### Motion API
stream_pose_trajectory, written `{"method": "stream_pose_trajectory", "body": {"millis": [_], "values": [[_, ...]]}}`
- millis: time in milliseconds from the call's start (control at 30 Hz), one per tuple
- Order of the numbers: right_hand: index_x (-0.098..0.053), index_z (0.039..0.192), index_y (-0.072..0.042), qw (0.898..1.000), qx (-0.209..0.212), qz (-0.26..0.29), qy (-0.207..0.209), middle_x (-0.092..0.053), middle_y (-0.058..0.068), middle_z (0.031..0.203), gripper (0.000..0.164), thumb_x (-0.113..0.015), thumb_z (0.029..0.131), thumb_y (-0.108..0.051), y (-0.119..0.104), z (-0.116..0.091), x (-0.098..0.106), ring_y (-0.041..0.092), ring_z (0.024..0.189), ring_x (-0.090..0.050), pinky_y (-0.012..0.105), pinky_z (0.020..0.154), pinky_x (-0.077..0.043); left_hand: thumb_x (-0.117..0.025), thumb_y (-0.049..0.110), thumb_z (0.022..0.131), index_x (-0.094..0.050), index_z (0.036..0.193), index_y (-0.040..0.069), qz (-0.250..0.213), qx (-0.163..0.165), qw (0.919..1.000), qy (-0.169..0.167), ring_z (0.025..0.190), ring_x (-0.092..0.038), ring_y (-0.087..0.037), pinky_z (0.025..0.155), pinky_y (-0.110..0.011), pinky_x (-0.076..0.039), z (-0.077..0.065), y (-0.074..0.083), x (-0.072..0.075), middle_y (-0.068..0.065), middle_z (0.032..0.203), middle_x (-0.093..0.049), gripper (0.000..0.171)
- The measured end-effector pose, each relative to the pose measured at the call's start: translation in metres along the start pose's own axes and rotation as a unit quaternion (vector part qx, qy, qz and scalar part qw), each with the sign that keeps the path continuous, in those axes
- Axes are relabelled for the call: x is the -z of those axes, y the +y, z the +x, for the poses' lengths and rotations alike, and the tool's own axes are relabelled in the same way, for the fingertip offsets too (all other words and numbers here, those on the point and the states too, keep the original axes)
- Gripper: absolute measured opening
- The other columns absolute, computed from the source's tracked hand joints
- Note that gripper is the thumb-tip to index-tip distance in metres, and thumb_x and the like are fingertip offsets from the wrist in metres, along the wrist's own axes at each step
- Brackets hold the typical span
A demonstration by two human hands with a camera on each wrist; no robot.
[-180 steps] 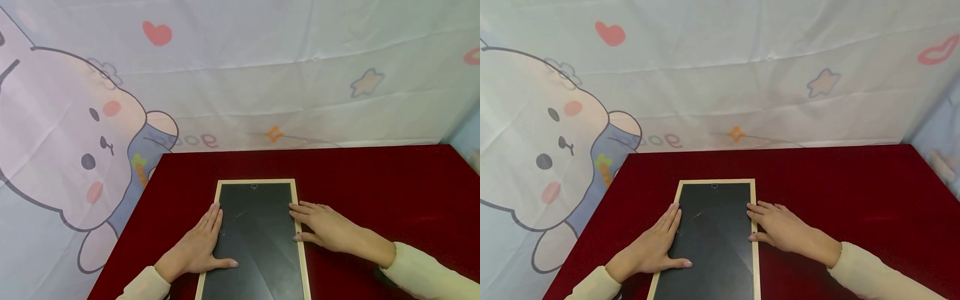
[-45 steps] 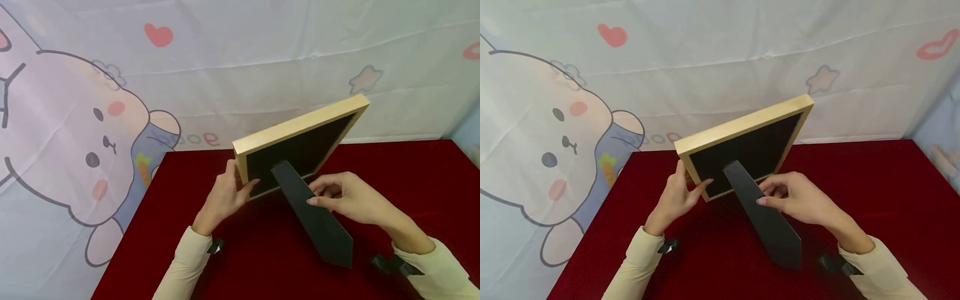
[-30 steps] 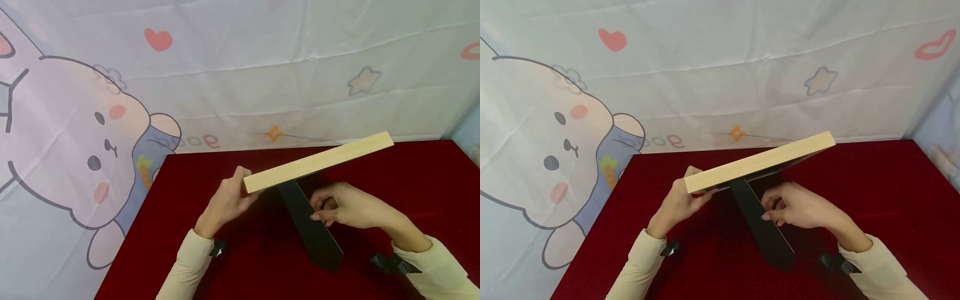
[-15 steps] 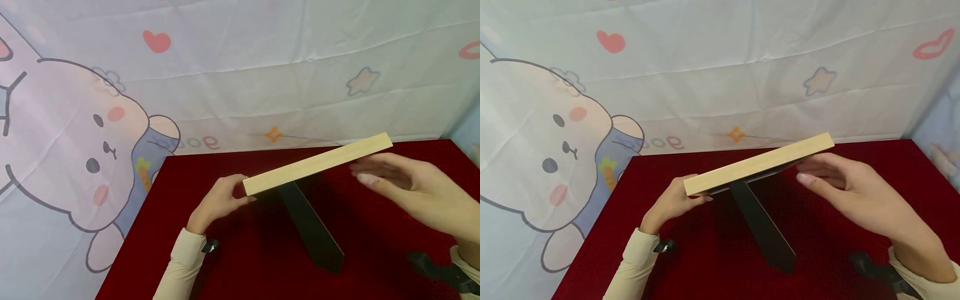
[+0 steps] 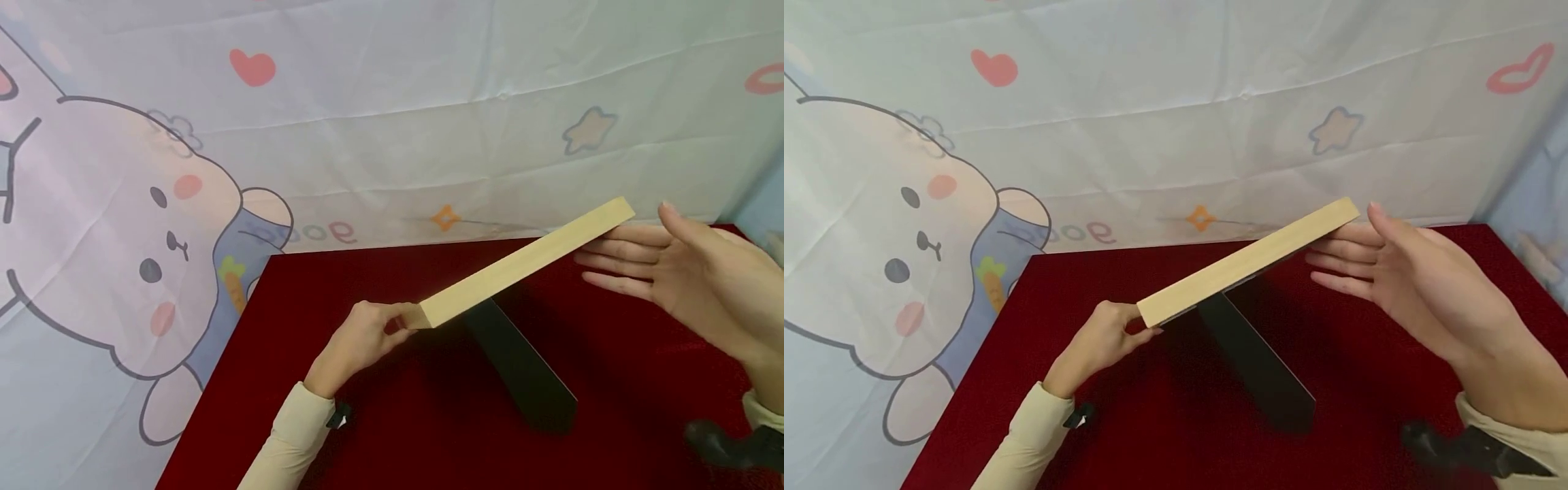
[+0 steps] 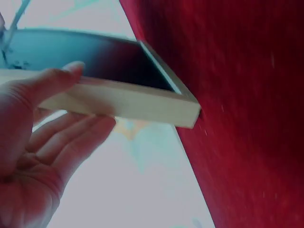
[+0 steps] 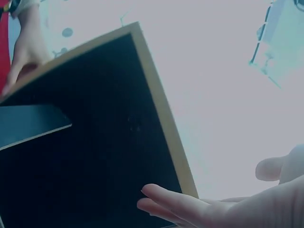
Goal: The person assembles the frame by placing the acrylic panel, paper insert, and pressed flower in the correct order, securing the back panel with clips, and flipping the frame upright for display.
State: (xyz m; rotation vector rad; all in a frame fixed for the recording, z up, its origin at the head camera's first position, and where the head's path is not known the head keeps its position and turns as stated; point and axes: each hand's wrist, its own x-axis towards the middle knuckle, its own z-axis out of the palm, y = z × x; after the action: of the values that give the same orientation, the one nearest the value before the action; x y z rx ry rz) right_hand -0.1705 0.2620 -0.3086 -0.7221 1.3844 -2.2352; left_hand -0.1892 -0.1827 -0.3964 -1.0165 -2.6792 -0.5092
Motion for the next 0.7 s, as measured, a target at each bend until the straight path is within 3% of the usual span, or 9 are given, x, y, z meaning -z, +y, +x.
{"method": "stream_pose_trajectory", "body": {"millis": [133, 267, 433, 567, 700], "values": [[-0.051, 0.155, -0.007, 1.000, -0.017, -0.017, 0.001, -0.057, 0.007, 0.156, 0.058, -0.012, 0.117, -0.028, -0.010, 0.012, 0.008, 0.026, 0.139, -0.063, 0.040, 0.106, -0.058, -0.083, 0.007, 0.089, -0.075, 0.121, 0.006, -0.001, 0.010, 0.9998, 0.015, 0.076, -0.076, -0.011, 0.066, -0.019, -0.059, -0.007, 0.017, -0.003, -0.003, 0.090, -0.081, 0.033], [-0.057, 0.149, -0.003, 1.000, -0.012, -0.020, -0.004, -0.062, 0.011, 0.150, 0.058, -0.014, 0.117, -0.026, -0.016, 0.024, 0.015, 0.026, 0.135, -0.065, 0.039, 0.104, -0.059, -0.084, 0.009, 0.087, -0.073, 0.126, 0.005, 0.019, 0.011, 0.9991, 0.036, 0.078, -0.079, -0.013, 0.066, -0.023, -0.062, -0.014, 0.031, -0.008, -0.003, 0.091, -0.082, 0.041], [-0.062, 0.143, -0.001, 1.000, -0.001, -0.031, 0.001, -0.067, 0.013, 0.143, 0.057, -0.017, 0.118, -0.026, -0.021, 0.038, 0.024, 0.026, 0.130, -0.069, 0.037, 0.102, -0.060, -0.088, 0.022, 0.085, -0.076, 0.125, 0.011, 0.083, -0.022, 0.9942, 0.065, 0.074, -0.078, -0.006, 0.062, -0.029, -0.061, -0.016, 0.048, -0.013, 0.005, 0.088, -0.082, 0.043], [-0.063, 0.143, -0.008, 0.993, -0.023, -0.097, 0.064, -0.071, 0.005, 0.137, 0.052, -0.025, 0.117, -0.033, -0.025, 0.049, 0.030, 0.020, 0.125, -0.071, 0.033, 0.098, -0.061, -0.089, 0.028, 0.085, -0.078, 0.121, 0.015, 0.103, -0.036, 0.9914, 0.073, 0.067, -0.074, -0.003, 0.056, -0.027, -0.057, -0.015, 0.059, -0.017, 0.008, 0.085, -0.081, 0.040], [-0.043, 0.158, -0.005, 0.979, -0.055, -0.157, 0.118, -0.071, -0.002, 0.134, 0.057, -0.031, 0.115, -0.041, -0.029, 0.056, 0.031, 0.014, 0.121, -0.072, 0.031, 0.095, -0.062, -0.088, 0.031, 0.086, -0.078, 0.121, 0.016, 0.083, -0.030, 0.9938, 0.069, 0.069, -0.074, -0.002, 0.056, -0.023, -0.057, -0.013, 0.064, -0.017, 0.008, 0.087, -0.081, 0.039]]}}
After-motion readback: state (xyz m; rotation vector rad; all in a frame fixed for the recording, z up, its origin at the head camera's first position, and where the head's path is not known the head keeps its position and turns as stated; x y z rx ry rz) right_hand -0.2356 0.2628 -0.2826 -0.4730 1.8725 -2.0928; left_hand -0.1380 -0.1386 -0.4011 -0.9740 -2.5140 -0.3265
